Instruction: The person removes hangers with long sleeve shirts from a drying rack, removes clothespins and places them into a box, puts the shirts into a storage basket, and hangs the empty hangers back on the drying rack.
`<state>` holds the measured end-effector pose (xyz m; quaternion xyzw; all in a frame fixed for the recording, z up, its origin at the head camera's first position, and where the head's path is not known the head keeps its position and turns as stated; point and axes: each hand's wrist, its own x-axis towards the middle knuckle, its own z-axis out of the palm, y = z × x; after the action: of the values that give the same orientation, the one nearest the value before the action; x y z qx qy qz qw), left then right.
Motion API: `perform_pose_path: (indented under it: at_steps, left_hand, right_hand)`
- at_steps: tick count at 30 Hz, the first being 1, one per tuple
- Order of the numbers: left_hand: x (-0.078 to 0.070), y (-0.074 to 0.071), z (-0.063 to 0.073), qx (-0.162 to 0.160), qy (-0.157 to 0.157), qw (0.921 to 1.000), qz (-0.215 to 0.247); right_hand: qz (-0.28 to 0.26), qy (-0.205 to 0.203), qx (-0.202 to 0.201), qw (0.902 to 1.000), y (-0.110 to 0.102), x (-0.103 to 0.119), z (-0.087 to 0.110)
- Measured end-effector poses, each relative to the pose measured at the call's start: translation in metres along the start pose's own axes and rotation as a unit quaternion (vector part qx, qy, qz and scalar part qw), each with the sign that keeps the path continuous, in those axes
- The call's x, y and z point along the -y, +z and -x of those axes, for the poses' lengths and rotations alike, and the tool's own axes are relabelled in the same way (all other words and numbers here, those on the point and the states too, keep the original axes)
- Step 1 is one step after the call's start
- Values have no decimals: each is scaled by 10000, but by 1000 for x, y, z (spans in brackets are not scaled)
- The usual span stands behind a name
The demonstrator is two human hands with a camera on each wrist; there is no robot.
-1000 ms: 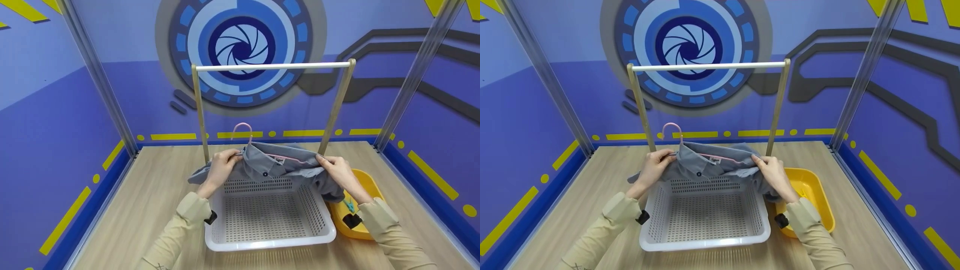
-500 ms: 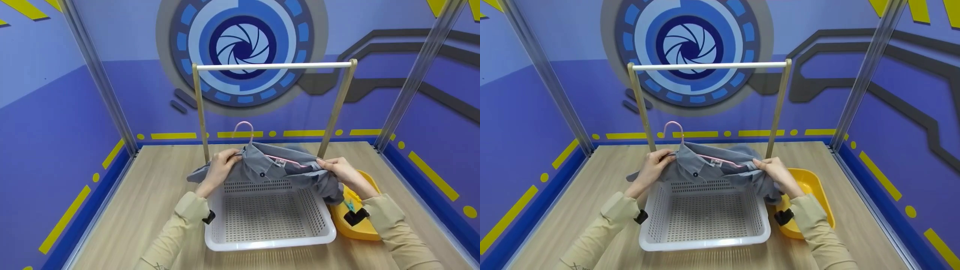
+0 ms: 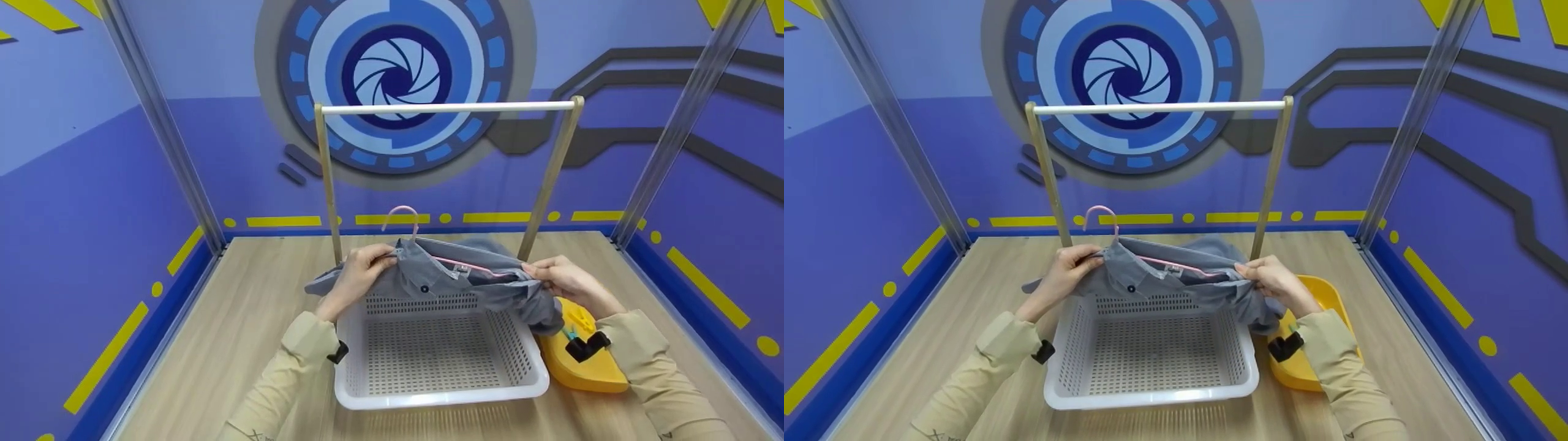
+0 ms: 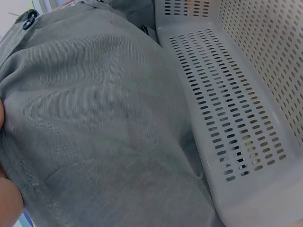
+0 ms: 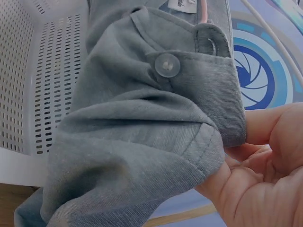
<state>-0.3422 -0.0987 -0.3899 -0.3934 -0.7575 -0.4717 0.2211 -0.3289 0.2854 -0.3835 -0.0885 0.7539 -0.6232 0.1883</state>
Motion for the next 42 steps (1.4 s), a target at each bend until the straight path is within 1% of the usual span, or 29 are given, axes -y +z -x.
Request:
perform_pose_path:
  at_steps: [2,5,7,8,12,13,14,15,17,20,22,25,27,29,32,34,36,38,40,42]
  left_hand:
    - [1,0,1,-20,137,9999,-22]
    - [0,-1,0,47,130,9999,-39]
    - [1,-2,0,31,255,9997,-52]
    - [-5,-4,-1,77,212,9997,-42]
    - [-2,-5,-1,40,268,9996,-77]
    - [-3,-5,-1,58,160,9998,-51]
    - [-3,-5,-2,43,89,9999,-48]
    - [2,-3,-1,-20,78,10000,-36]
    - [2,-3,-1,-131,-2,9999,3]
    - [1,-2,-2,-370,2,9993,32]
    - [-3,-2,-2,-490,25,9988,23]
    - [-18,-5,-2,-556,-18,9985,10]
    - [-29,-7,-2,-552,-78,9984,-25]
    - [-38,-9,-3,-562,-114,9983,-61]
    - [-40,-9,-5,-598,-100,9981,-138]
    - [-39,-8,-5,-615,-98,9979,-162]
    - [-38,-6,-5,-613,-137,9979,-171]
    - [-30,-4,-3,-596,-199,9979,-140]
    - [-20,0,-2,-595,-223,9979,-127]
    - [-9,3,-1,-604,-234,9978,-121]
  right_hand:
    - [-41,16,96,9999,-2,-1,0]
    - [-195,68,307,9993,-5,-2,-1]
    - [-289,107,437,9986,-7,-3,-1]
    - [-338,120,500,9981,-8,-3,-1]
    - [-459,100,595,9971,-11,-1,-2]
    - [-510,87,601,9969,-11,-1,-2]
    - [-561,68,592,9966,-11,-1,-2]
    - [-616,42,574,9964,-11,-1,-1]
    - [-766,-19,512,9957,-11,-1,-1]
    - [-1095,-84,328,9934,-11,-1,0]
    - [-1282,-88,210,9915,-10,-1,0]
    - [-1277,-43,20,9918,-8,-2,0]
    - [-1017,-43,-65,9948,-7,-2,0]
    - [-627,-94,-143,9979,-5,-1,1]
    - [80,-216,-342,9991,0,2,2]
    - [625,-299,-565,9960,7,4,4]
    - [1242,-432,-895,9873,15,6,6]
    - [1789,-619,-1218,9743,25,8,8]
    - [2277,-814,-1597,9571,34,8,9]
    - [2687,-1041,-1988,9367,44,7,10]
